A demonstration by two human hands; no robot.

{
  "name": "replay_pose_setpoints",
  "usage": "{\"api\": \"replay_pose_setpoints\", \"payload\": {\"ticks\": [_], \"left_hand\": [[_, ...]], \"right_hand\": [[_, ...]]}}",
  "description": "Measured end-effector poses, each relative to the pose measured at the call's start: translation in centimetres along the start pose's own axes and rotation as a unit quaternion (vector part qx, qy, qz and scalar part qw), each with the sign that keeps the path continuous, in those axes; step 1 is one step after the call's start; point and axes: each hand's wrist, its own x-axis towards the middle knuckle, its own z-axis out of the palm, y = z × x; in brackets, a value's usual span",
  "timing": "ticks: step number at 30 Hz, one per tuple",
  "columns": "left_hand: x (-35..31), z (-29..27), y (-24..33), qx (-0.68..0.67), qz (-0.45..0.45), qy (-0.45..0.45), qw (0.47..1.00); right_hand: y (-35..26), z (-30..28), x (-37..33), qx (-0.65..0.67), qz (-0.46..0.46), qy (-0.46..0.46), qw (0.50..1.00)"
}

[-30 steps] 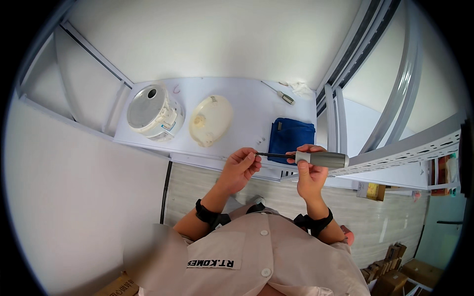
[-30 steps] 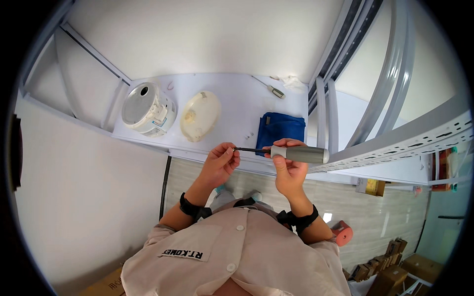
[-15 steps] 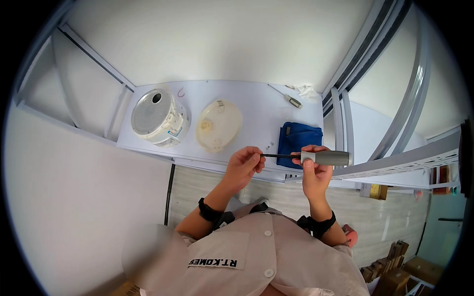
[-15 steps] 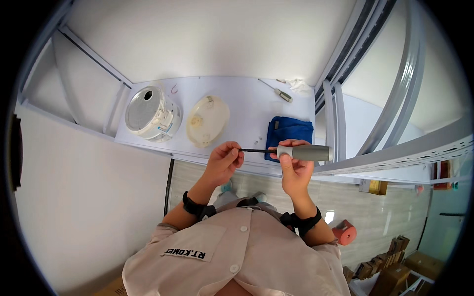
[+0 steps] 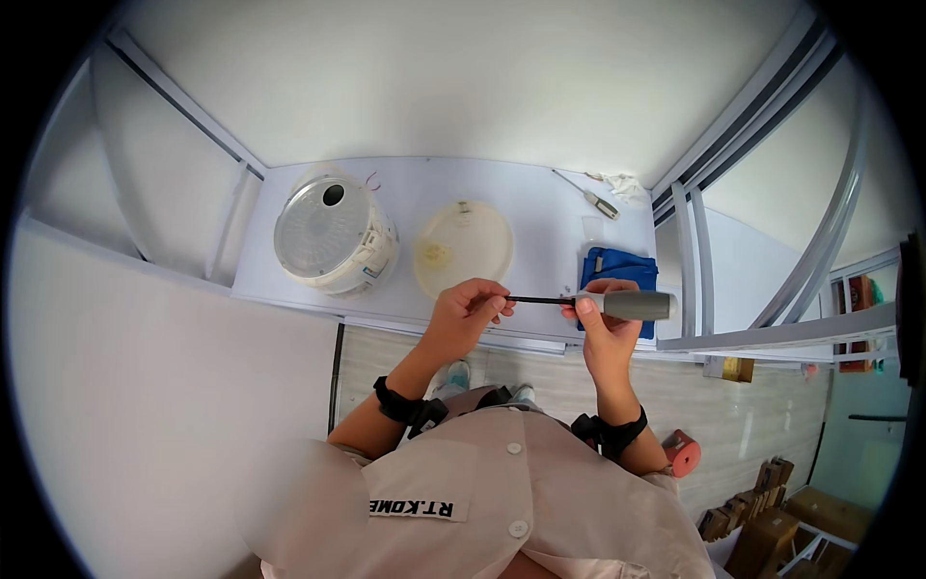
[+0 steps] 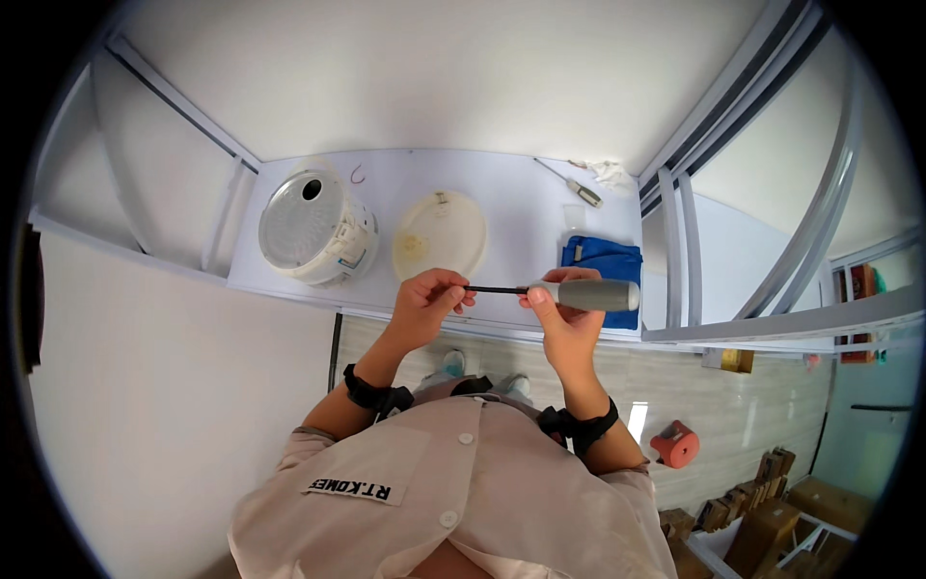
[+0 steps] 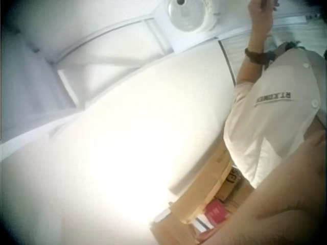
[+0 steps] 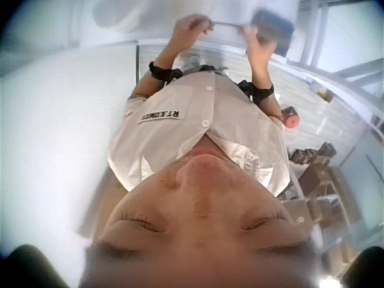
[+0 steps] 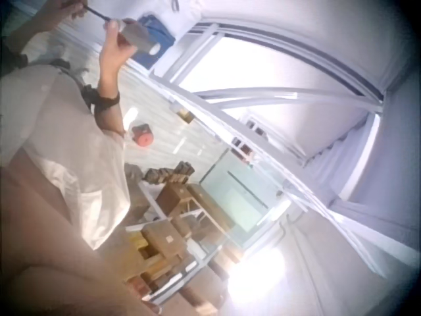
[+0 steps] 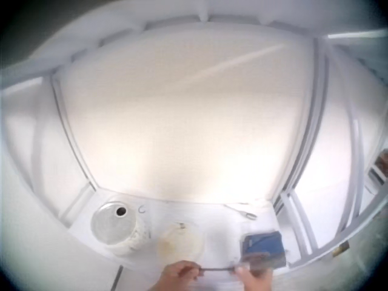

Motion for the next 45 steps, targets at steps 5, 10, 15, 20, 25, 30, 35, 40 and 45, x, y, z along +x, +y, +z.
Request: {"api": "replay_pose_setpoints", "payload": {"ticks": [5, 10, 15, 20, 25, 30, 35, 40, 45], "left_hand": [[0.6, -4.5, -0.1, 0.248, 0.080, -0.075, 0.963], [1.4, -7.5, -1.5, 0.322, 0.134, -0.063, 0.935], [3.2, -10.4, -4.4, 0.406, 0.165, -0.075, 0.895], [4.4, -10.9, -5.6, 0.424, 0.224, -0.068, 0.875], [5.0, -11.1, -7.5, 0.427, 0.262, -0.061, 0.864], [5.5, -11.3, -7.9, 0.410, 0.261, -0.077, 0.871], [5.5, -11.1, -9.0, 0.380, 0.233, -0.064, 0.893], [5.1, -11.0, -8.7, 0.404, 0.232, -0.092, 0.880], [5.1, -10.5, -9.4, 0.435, 0.240, -0.088, 0.863]], "right_hand": [[1.9, 4.2, 0.5, -0.040, -0.006, -0.023, 0.999], [5.3, 7.0, 0.4, -0.105, -0.008, -0.033, 0.994], [7.2, 9.1, 0.4, -0.172, 0.006, -0.040, 0.984], [7.5, 10.1, -0.1, -0.252, 0.011, -0.027, 0.967], [8.6, 10.0, -0.3, -0.289, 0.005, -0.023, 0.957], [9.8, 9.5, -0.1, -0.302, -0.008, -0.011, 0.953], [10.3, 9.5, 0.2, -0.310, -0.014, -0.015, 0.950], [11.0, 9.4, 0.1, -0.340, -0.017, -0.019, 0.940], [11.0, 9.4, 0.0, -0.373, -0.038, -0.015, 0.927]]}}
